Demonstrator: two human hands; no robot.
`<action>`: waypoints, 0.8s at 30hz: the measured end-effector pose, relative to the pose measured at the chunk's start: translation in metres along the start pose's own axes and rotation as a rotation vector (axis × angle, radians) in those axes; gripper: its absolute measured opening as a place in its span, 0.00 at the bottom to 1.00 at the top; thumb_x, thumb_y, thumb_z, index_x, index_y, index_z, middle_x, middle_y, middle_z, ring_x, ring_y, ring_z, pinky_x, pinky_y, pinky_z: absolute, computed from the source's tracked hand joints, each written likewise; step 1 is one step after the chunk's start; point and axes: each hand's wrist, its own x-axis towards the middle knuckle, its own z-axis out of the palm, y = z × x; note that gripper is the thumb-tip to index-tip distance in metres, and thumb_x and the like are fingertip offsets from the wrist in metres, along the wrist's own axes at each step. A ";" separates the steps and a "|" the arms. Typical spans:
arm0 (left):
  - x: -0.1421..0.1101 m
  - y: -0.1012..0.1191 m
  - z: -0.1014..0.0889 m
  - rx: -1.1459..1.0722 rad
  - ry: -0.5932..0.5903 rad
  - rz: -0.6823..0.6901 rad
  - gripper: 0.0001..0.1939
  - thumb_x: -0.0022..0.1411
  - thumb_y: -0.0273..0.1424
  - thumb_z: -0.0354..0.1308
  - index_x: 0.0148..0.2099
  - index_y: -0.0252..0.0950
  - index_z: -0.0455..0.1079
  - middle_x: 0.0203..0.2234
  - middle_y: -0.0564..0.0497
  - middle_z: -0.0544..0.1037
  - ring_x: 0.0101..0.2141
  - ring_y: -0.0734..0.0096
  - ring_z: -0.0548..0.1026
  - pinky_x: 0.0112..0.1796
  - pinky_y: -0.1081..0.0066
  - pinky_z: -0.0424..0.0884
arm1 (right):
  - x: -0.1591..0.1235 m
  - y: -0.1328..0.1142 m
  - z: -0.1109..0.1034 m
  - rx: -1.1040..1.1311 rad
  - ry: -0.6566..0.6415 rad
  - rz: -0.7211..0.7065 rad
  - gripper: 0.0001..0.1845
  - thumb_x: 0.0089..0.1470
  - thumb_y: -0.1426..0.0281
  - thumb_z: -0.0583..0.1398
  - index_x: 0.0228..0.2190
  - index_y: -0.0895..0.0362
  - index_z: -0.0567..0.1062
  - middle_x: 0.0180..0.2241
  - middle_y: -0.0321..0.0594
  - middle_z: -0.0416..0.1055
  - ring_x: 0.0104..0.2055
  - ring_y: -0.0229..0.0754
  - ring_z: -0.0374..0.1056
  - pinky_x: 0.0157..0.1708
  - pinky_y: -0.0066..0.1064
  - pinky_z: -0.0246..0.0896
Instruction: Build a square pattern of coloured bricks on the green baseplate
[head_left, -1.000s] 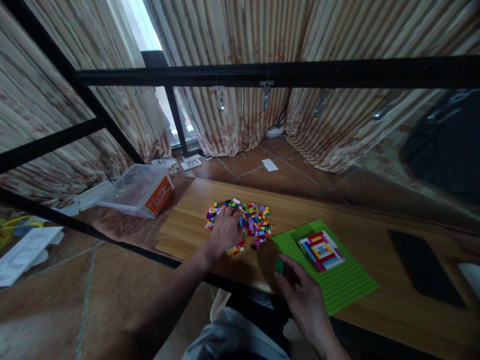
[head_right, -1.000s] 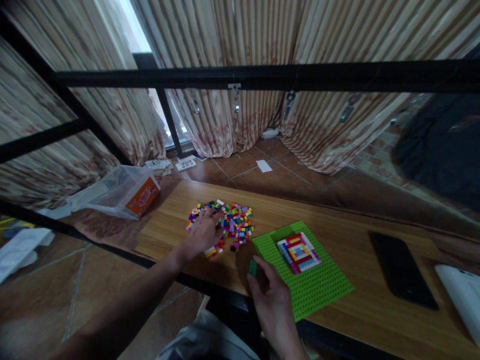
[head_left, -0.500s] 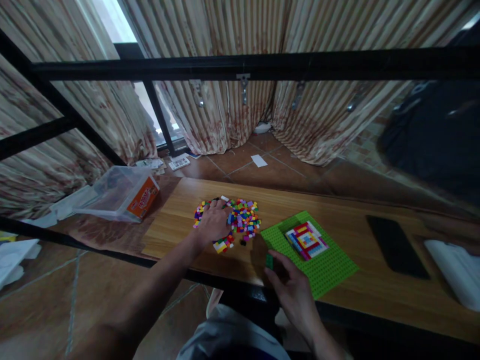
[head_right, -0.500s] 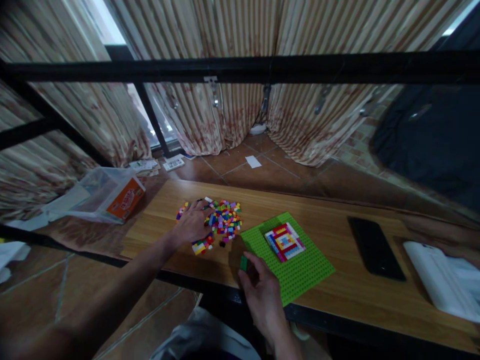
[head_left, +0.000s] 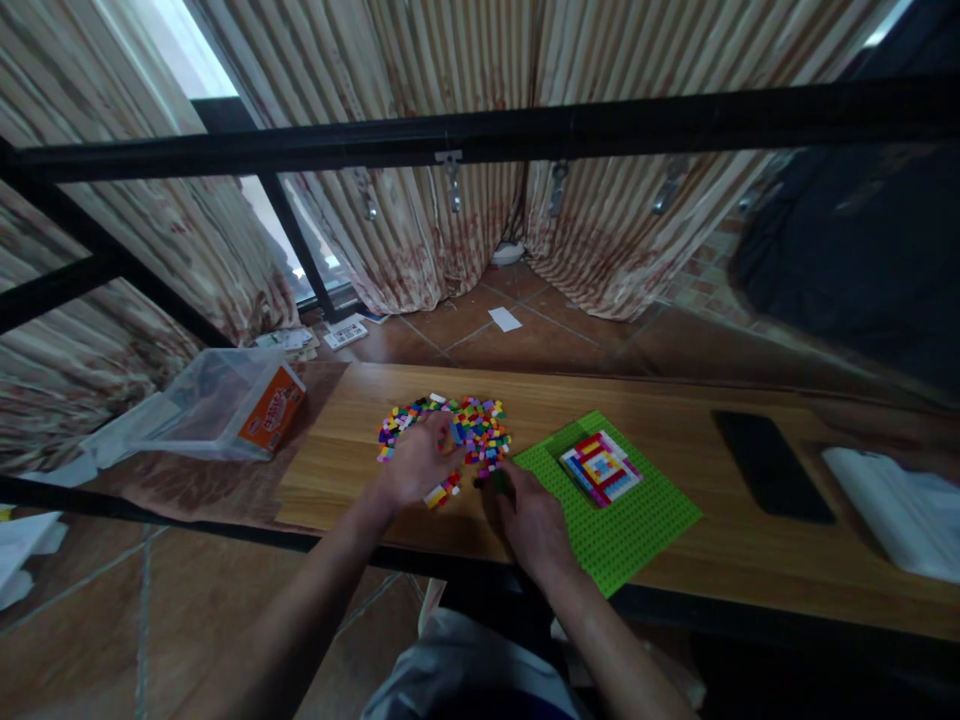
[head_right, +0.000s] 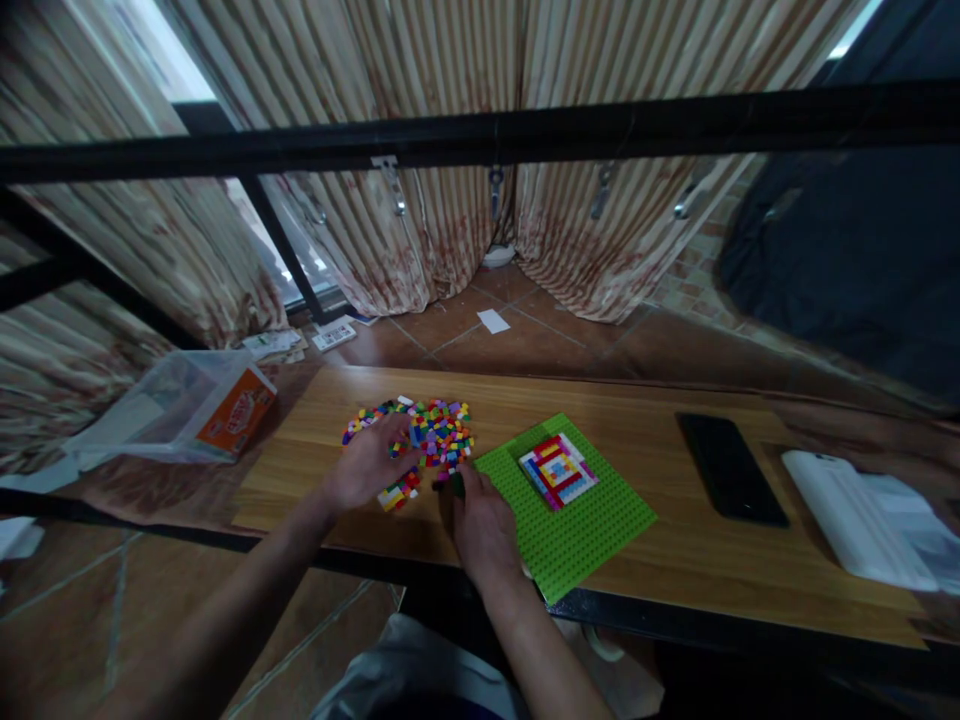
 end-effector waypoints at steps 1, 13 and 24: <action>-0.005 0.004 0.003 -0.143 -0.011 -0.006 0.16 0.57 0.33 0.60 0.48 0.37 0.71 0.40 0.47 0.79 0.39 0.62 0.78 0.43 0.64 0.74 | 0.000 0.001 0.000 0.001 0.012 0.011 0.27 0.51 0.77 0.55 0.54 0.55 0.71 0.46 0.47 0.76 0.46 0.48 0.73 0.47 0.40 0.67; -0.037 0.044 0.044 -0.502 -0.026 -0.019 0.22 0.54 0.22 0.58 0.52 0.37 0.68 0.45 0.47 0.78 0.38 0.67 0.79 0.41 0.69 0.76 | 0.009 -0.015 -0.027 0.555 0.132 0.161 0.21 0.54 0.57 0.60 0.45 0.56 0.76 0.39 0.44 0.79 0.40 0.45 0.74 0.43 0.37 0.68; -0.045 0.039 0.049 -0.918 -0.013 -0.158 0.13 0.54 0.27 0.60 0.44 0.34 0.72 0.36 0.49 0.79 0.38 0.68 0.76 0.42 0.69 0.72 | 0.016 -0.010 -0.005 0.794 0.105 0.233 0.16 0.51 0.59 0.62 0.36 0.56 0.80 0.34 0.40 0.79 0.35 0.42 0.72 0.38 0.35 0.66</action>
